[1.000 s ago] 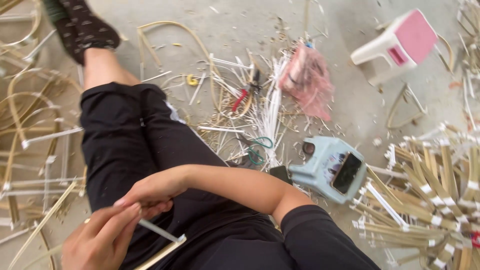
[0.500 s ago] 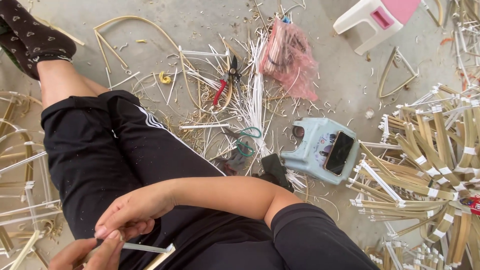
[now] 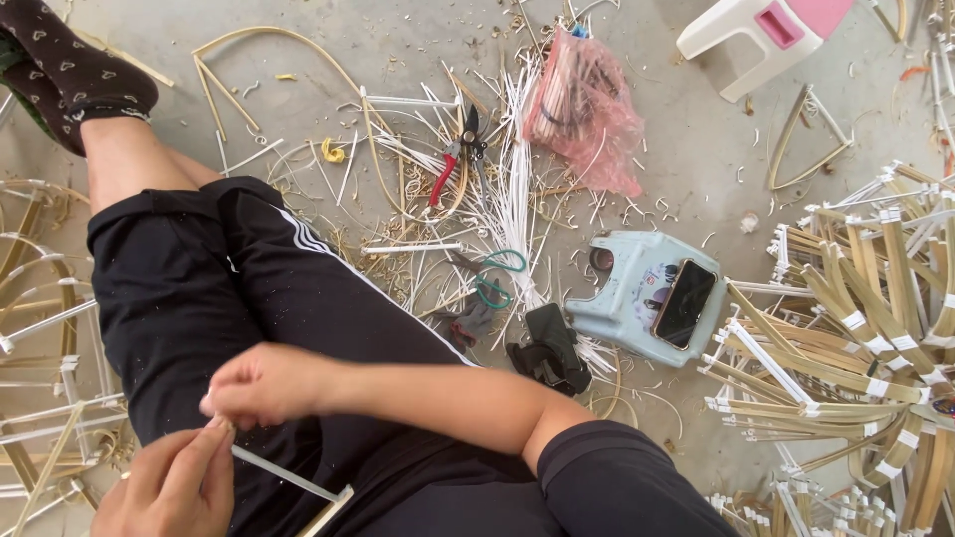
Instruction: Assembling structural components using wood or bamboo strips and white connectors.
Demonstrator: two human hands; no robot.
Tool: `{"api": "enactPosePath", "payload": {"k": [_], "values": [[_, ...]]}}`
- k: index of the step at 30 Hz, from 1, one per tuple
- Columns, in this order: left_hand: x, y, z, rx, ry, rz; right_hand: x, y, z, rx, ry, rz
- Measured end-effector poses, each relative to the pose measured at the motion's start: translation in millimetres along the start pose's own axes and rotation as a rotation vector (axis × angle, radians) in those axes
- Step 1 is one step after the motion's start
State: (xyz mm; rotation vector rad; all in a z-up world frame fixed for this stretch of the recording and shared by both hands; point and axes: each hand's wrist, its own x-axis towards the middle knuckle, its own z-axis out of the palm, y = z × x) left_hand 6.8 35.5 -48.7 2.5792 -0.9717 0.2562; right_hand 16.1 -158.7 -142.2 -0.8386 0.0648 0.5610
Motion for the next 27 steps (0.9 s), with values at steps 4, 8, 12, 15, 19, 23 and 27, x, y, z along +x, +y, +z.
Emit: {"api": "enactPosePath", "payload": {"k": [4, 8, 12, 15, 19, 23, 27], "values": [[28, 12, -29, 0.028, -0.083, -0.032, -31, -7, -131, -0.598, 0.457, 0.104], [-9, -34, -24, -0.070, -0.188, -0.137, -137, 57, -278, -1.428, 0.805, 0.434], [-11, -34, -16, -0.054, -0.100, -0.190, -193, 120, -327, -1.778, 0.939, 0.408], [7, -20, -24, -0.026, -0.003, -0.251, -198, 117, -329, -1.900, 1.025, 0.342], [35, 0, -37, -0.198, -0.014, -0.353, -204, 90, -327, -1.800, 0.783, 0.725], [50, 23, -57, -0.401, -0.097, -0.501, -221, 46, -317, -1.771, 0.576, 0.925], [50, 42, -80, -0.444, -0.145, -0.468, -206, -49, -243, -1.798, 0.420, 0.883]]}}
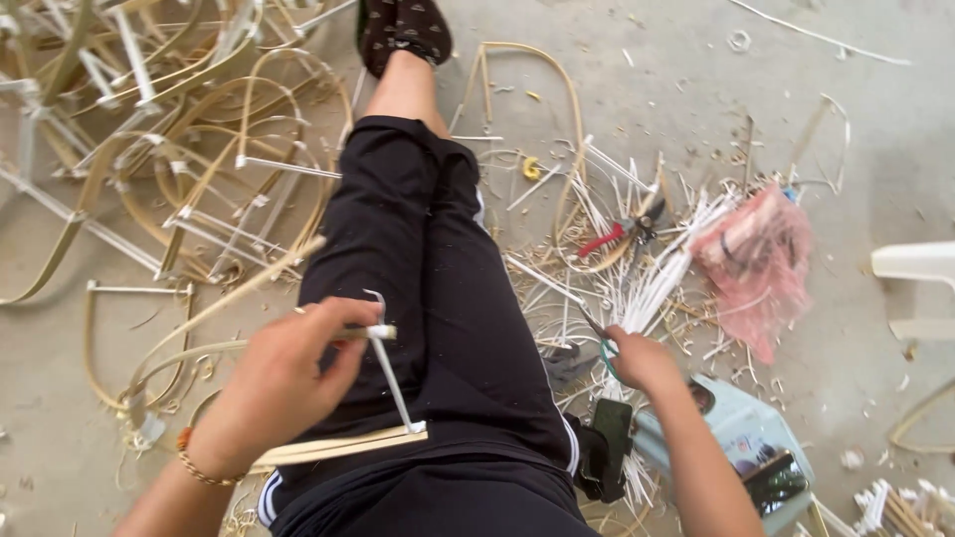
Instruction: Assembling structural components using wood or bamboo strips and white connectors.
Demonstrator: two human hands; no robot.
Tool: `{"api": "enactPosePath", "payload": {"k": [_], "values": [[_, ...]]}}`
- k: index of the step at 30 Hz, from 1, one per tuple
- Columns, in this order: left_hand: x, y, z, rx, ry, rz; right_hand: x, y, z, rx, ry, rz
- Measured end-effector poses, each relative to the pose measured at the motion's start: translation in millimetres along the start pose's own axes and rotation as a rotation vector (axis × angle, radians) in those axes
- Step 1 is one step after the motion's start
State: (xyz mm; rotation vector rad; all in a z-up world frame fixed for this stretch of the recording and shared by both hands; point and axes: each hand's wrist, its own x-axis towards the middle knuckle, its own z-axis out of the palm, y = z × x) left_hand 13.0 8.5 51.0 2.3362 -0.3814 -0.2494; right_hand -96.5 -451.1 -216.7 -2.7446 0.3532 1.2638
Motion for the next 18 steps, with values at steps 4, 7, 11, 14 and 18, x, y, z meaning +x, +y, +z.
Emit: {"api": "enactPosePath", "payload": {"k": [4, 7, 11, 14, 18], "values": [[-14, 12, -4, 0.009, -0.106, 0.082, -69, -70, -98, 0.448, 0.107, -0.480], [-20, 20, -6, -0.014, -0.069, 0.235, -105, -128, -140, 0.614, -0.123, -0.899], [-31, 21, -7, -0.027, -0.029, 0.386, -120, -180, -173, 0.499, -0.376, -1.211], [-38, 14, -5, -0.029, -0.074, 0.360, -123, -189, -184, 0.472, -0.388, -1.236], [-39, 8, -4, -0.037, -0.043, 0.399, -131, -193, -206, 0.416, -0.408, -1.241]]}}
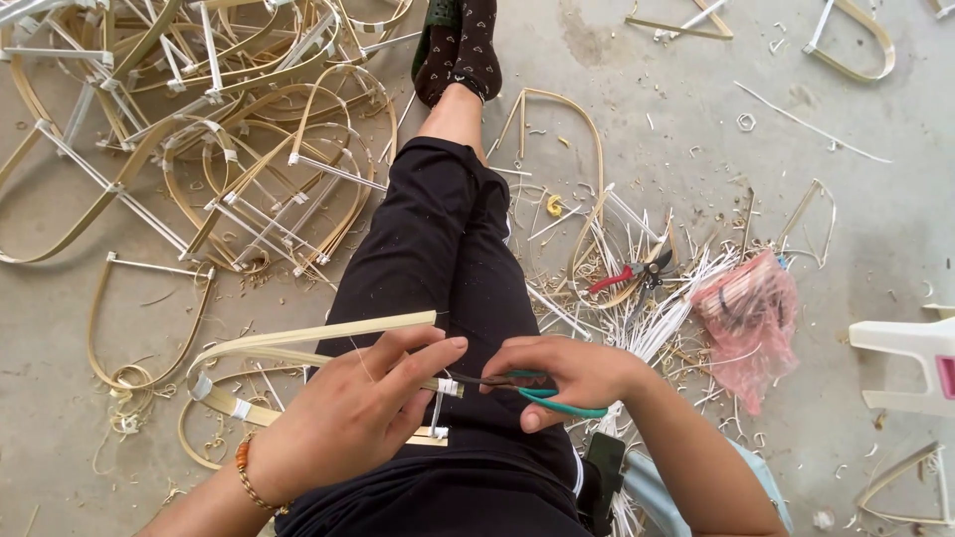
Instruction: Assembling structural components using wood or bamboo strips and white connectors.
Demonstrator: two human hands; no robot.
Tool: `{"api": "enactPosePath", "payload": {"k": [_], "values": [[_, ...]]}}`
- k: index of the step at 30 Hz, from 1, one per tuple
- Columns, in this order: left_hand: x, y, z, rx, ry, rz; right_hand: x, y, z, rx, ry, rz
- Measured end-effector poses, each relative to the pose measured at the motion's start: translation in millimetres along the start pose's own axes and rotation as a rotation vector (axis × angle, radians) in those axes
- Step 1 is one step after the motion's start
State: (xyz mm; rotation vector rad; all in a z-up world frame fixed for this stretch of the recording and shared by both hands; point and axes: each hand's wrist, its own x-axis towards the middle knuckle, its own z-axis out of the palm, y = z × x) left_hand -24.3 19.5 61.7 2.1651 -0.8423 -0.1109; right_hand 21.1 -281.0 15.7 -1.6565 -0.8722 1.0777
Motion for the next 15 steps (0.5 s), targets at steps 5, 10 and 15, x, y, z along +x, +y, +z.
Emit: {"api": "enactPosePath", "payload": {"k": [5, 10, 15], "values": [[0, -3, -1, -0.020, 0.010, 0.050, 1, -21, -13, -0.182, 0.040, 0.125], [0, -3, 0, -0.031, 0.002, 0.053, 0, -41, -25, -0.244, 0.021, 0.147], [0, -3, 2, -0.030, -0.005, 0.062, -7, -15, -21, -0.247, 0.024, 0.364]]}}
